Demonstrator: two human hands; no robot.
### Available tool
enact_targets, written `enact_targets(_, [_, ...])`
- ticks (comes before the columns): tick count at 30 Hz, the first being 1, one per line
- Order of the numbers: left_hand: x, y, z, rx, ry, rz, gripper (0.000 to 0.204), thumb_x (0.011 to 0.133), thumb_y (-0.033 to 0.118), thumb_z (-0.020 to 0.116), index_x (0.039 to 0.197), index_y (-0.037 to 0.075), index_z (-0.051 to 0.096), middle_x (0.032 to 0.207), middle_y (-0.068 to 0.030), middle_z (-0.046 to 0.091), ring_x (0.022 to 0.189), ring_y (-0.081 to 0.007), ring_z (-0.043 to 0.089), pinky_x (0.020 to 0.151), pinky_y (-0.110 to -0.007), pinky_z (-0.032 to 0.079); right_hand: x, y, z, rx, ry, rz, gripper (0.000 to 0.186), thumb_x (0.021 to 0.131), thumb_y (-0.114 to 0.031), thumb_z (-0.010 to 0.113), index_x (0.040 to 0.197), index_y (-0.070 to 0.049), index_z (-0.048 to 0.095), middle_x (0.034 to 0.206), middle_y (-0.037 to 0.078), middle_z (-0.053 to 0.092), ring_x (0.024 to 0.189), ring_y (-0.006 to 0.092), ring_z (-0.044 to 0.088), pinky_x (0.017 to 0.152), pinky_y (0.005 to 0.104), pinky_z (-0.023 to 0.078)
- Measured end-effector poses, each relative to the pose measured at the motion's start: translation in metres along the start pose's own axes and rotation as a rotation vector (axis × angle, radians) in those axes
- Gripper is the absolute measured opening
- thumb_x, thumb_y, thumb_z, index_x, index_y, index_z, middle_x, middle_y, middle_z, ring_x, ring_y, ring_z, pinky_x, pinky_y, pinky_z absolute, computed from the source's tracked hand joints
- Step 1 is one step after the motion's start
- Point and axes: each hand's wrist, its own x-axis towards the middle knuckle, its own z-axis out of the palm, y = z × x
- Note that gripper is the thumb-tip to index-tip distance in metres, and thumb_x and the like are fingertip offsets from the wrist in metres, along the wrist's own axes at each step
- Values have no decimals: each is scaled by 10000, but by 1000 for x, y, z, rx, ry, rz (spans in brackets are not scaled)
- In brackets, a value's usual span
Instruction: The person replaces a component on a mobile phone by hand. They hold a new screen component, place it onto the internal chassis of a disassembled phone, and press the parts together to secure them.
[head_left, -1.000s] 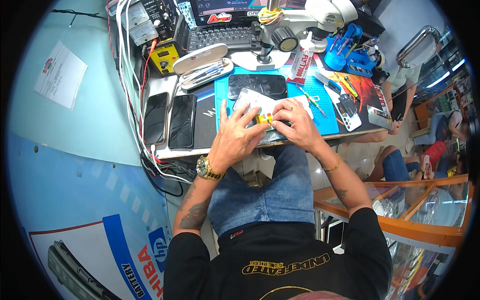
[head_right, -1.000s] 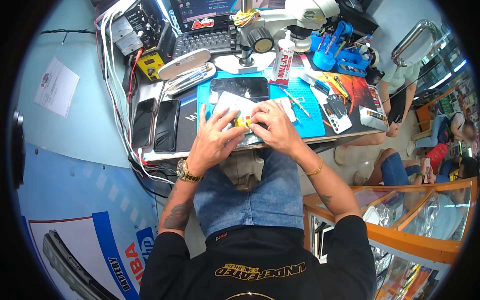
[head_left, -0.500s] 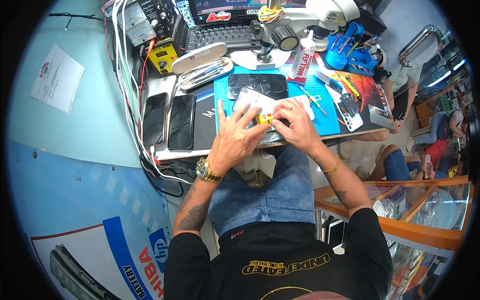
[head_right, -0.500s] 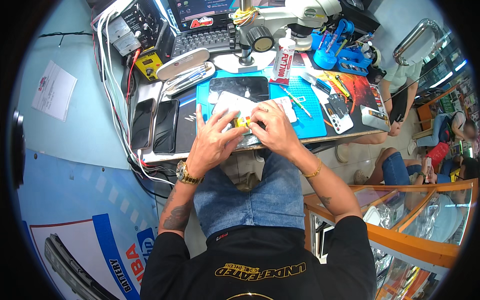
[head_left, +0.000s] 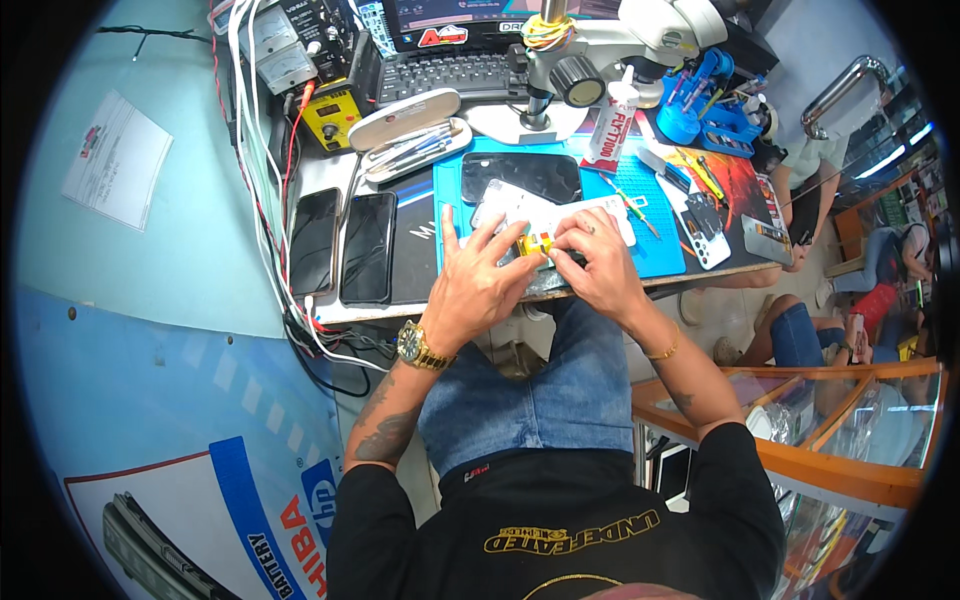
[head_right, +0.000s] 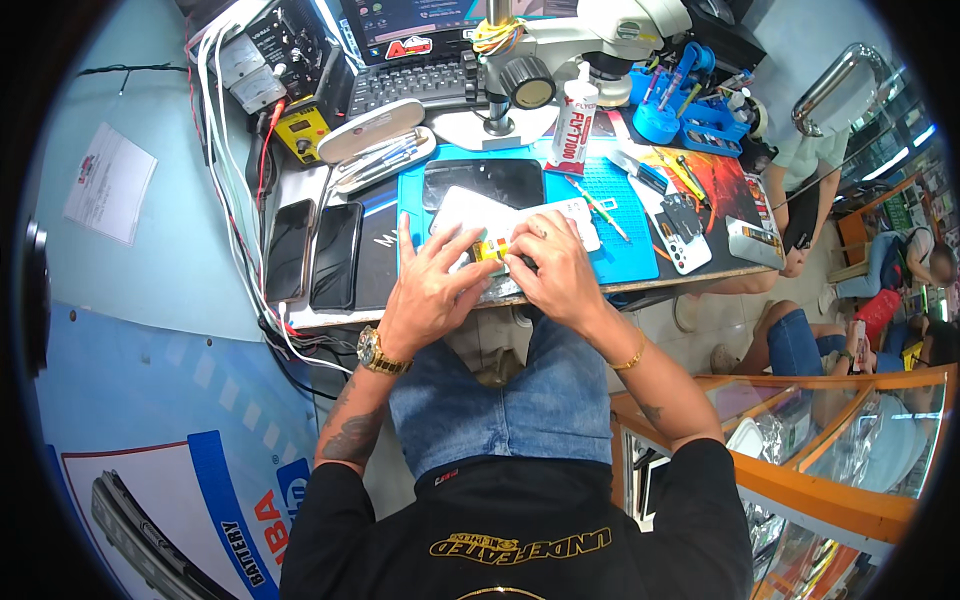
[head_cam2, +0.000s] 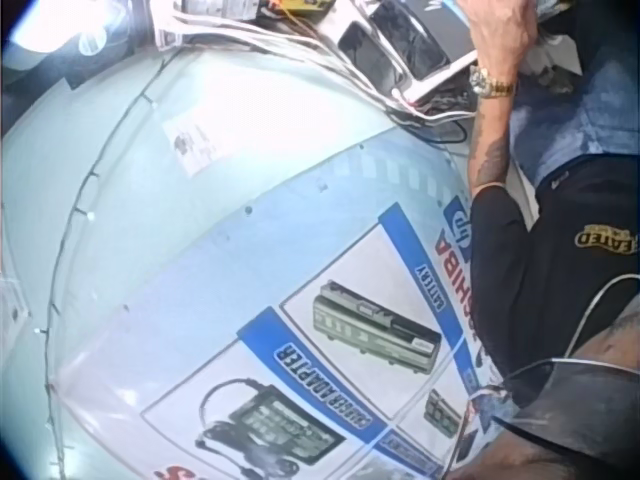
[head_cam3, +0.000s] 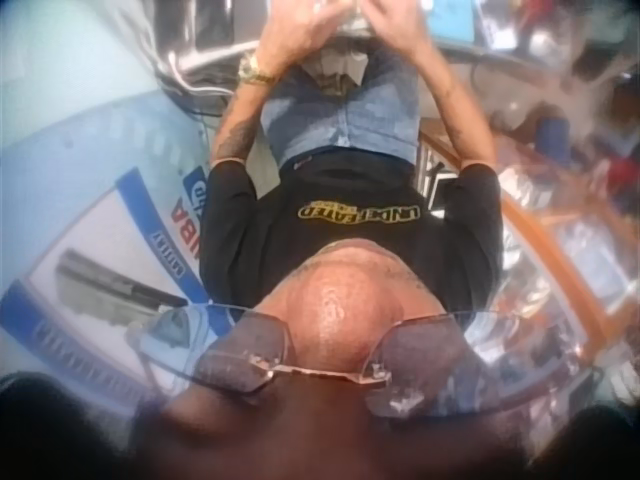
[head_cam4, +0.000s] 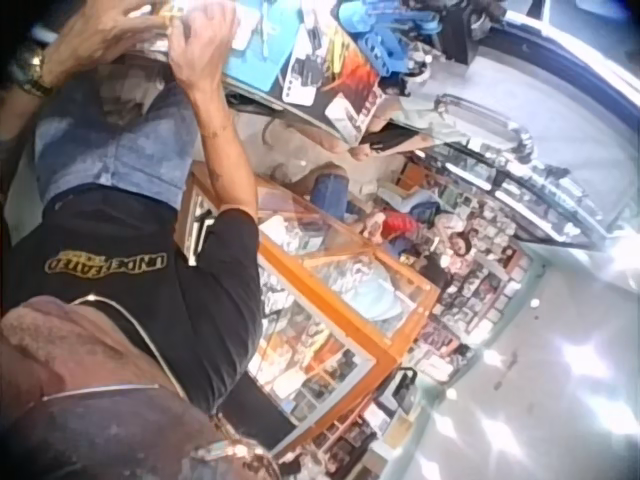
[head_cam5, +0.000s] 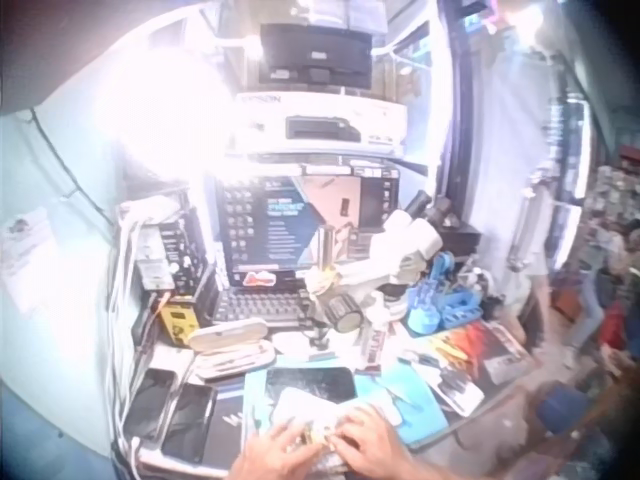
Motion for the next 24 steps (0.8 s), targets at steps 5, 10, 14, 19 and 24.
enact_targets(5, [-1, 7, 3, 89, 42, -2, 346, 822, 224, 739, 1164, 227, 691, 1306, -63, 600, 1207, -276, 559, 1094, -733, 179, -4, 0, -4, -86, -20, -25, 93, 790, -114, 691, 784, -42, 632, 938, 72, 612, 953, 268, 546, 854, 413, 399])
enact_targets(10, [-5, 22, 10, 116, 101, -21, 447, 775, 319, 778, 1169, 126, 693, 1251, -58, 623, 1218, -246, 542, 1109, -695, 207, 3, -8, -10, -175, -47, -91, 95, 784, -125, 691, 791, -49, 634, 914, 62, 585, 945, 264, 538, 855, 423, 387])
enact_targets(14, [-11, 37, 24, 184, 120, -62, 528, 781, 399, 757, 1171, 52, 683, 1236, -52, 633, 1209, -229, 545, 1120, -665, 207, 10, -1, -13, -62, -143, 12, 103, 782, -134, 689, 778, -48, 634, 870, 57, 565, 940, 257, 533, 860, 421, 378])
enact_targets(19, [-16, 35, 34, 237, 141, -76, 563, 772, 451, 736, 1195, 84, 682, 1256, -29, 632, 1218, -227, 540, 1121, -683, 176, 14, 2, -12, -31, -155, 34, 98, 778, -126, 682, 758, -47, 628, 841, 53, 558, 906, 254, 523, 841, 410, 361])
enact_targets(24, [-19, 32, 36, 277, 124, -52, 565, 752, 410, 725, 1221, 99, 672, 1296, -13, 614, 1250, -229, 527, 1128, -704, 140, 11, 3, -9, -10, -116, 62, 89, 774, -107, 675, 750, -45, 616, 857, 56, 572, 892, 261, 521, 837, 404, 355])
